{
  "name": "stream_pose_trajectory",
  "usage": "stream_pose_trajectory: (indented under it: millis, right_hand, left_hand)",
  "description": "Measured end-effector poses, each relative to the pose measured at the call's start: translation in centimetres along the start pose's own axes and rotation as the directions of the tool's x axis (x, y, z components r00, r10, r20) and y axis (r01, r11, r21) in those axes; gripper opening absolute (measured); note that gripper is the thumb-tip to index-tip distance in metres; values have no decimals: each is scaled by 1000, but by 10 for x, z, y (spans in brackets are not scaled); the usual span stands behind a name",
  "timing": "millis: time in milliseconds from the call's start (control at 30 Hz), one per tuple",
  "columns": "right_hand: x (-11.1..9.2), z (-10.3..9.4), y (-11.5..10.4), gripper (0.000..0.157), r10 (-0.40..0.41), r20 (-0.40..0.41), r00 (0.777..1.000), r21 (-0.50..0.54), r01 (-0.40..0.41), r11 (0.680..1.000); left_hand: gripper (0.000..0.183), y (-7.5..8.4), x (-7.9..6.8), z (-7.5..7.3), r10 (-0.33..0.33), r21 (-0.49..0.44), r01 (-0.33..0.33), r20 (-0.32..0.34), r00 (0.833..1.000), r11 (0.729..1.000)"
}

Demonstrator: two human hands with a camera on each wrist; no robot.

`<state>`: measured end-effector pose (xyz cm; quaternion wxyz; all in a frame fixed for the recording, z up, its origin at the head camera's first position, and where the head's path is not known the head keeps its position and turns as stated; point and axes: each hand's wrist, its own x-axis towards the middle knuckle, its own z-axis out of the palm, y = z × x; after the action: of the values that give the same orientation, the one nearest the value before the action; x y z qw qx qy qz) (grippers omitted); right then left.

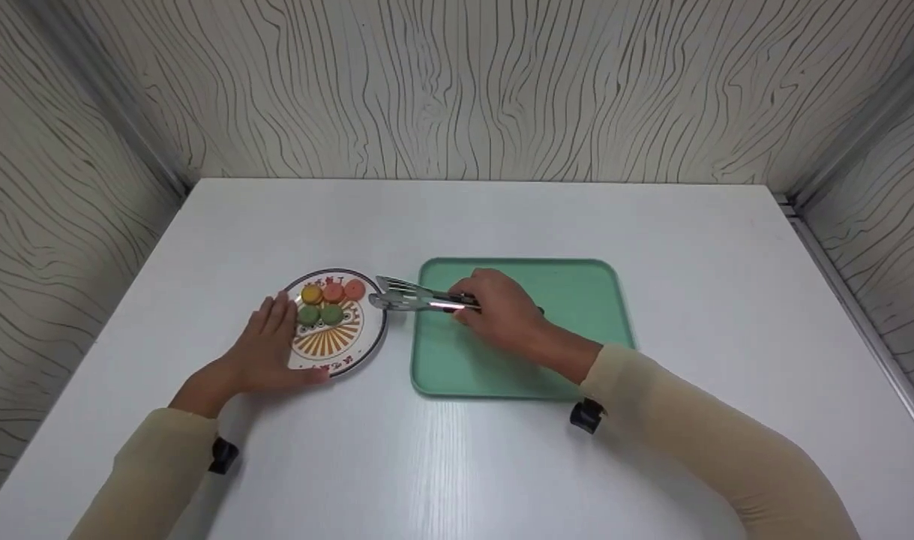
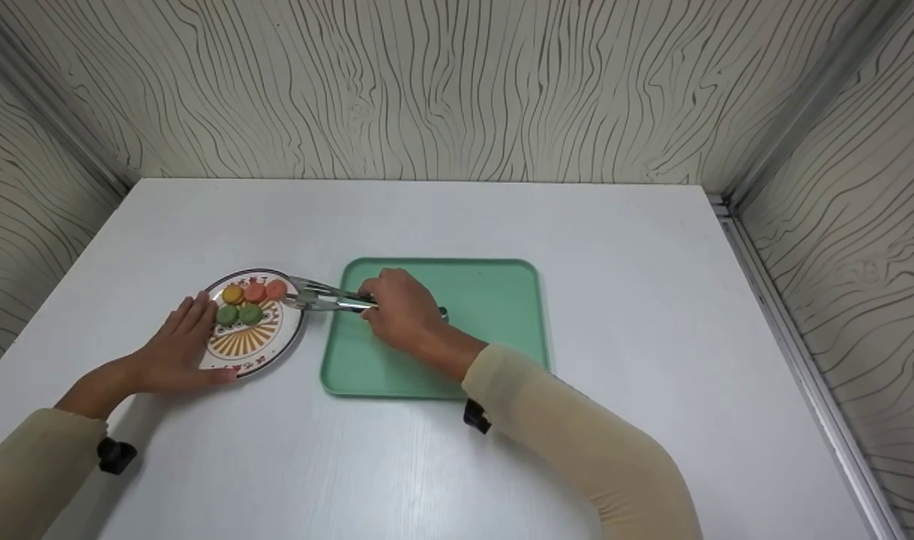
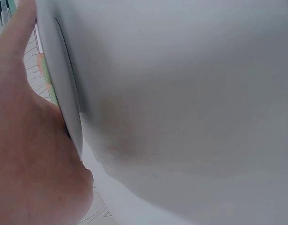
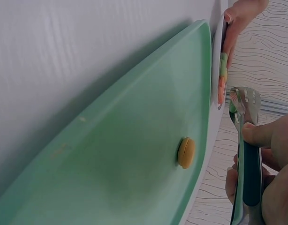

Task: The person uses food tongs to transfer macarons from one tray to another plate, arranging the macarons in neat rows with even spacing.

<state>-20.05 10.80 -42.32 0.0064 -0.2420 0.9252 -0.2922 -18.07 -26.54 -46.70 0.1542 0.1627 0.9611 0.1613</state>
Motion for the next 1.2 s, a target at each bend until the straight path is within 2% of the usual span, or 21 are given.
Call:
stream_pose_trajectory:
  millis: [400,633,733,1200]
  right_hand:
    - [7,10,-12,20,-30,7,1000,26,30,999]
    - [12,15,-17,22,-32,31,999,-12,32,999]
    - [16,17,-19,21,-29,42,999,-34,31,999]
    - [22,28,-26,20,-28,74,997,-46,32,998]
  left_hand:
    - [132,4,-1,-3,-14,10,14,15,1000,1000]
    - [134,-1,1,2,-23,44,22,16,1000,999]
    - [135,-2,1,2,-10,19,10,6,1000,1000]
    - [130,5,-2,-3,-11,48,11,4,1000,999]
